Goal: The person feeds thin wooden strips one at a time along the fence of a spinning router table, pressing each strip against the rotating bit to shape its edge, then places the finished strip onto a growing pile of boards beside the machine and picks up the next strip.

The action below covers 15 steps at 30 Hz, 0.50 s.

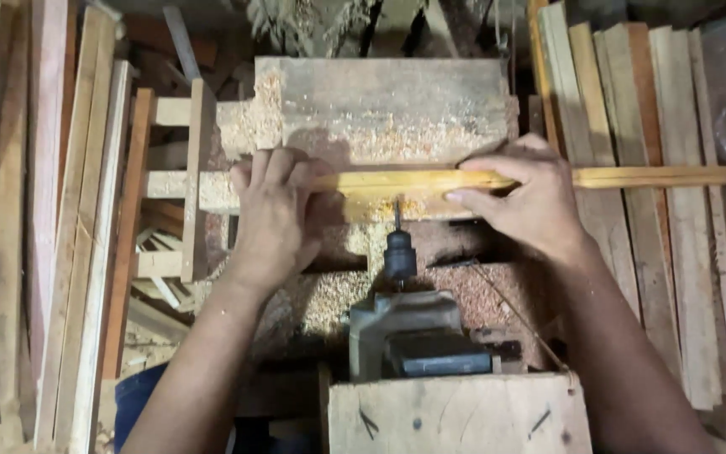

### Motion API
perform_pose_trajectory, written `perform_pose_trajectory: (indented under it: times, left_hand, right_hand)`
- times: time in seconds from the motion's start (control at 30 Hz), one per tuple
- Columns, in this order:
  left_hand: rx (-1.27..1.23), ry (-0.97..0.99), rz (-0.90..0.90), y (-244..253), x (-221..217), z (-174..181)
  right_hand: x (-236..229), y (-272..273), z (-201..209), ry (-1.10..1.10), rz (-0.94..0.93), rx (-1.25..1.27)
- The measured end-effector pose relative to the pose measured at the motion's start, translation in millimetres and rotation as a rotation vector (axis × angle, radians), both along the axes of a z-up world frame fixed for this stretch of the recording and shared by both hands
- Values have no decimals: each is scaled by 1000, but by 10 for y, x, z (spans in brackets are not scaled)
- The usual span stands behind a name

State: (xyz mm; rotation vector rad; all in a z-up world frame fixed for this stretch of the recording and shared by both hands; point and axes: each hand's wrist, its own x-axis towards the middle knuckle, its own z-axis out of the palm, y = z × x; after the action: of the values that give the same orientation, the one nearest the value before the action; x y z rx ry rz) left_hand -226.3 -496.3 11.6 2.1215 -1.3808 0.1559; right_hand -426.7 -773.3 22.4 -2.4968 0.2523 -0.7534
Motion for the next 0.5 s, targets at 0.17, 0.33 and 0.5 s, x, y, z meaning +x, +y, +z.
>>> perform_pose_trajectory:
  times: [0.17,0.33,0.5]
  left_hand:
    - [-31,-38,2,-27,13,-25]
    - [-53,-36,1,14,-19,-56]
    - [-35,-18,5,33,-49,-45]
  right_hand:
    - [50,5,-9,-56,33,18]
    - [6,3,-62,-66,43,18]
    - [-10,96,72,-33,53,39]
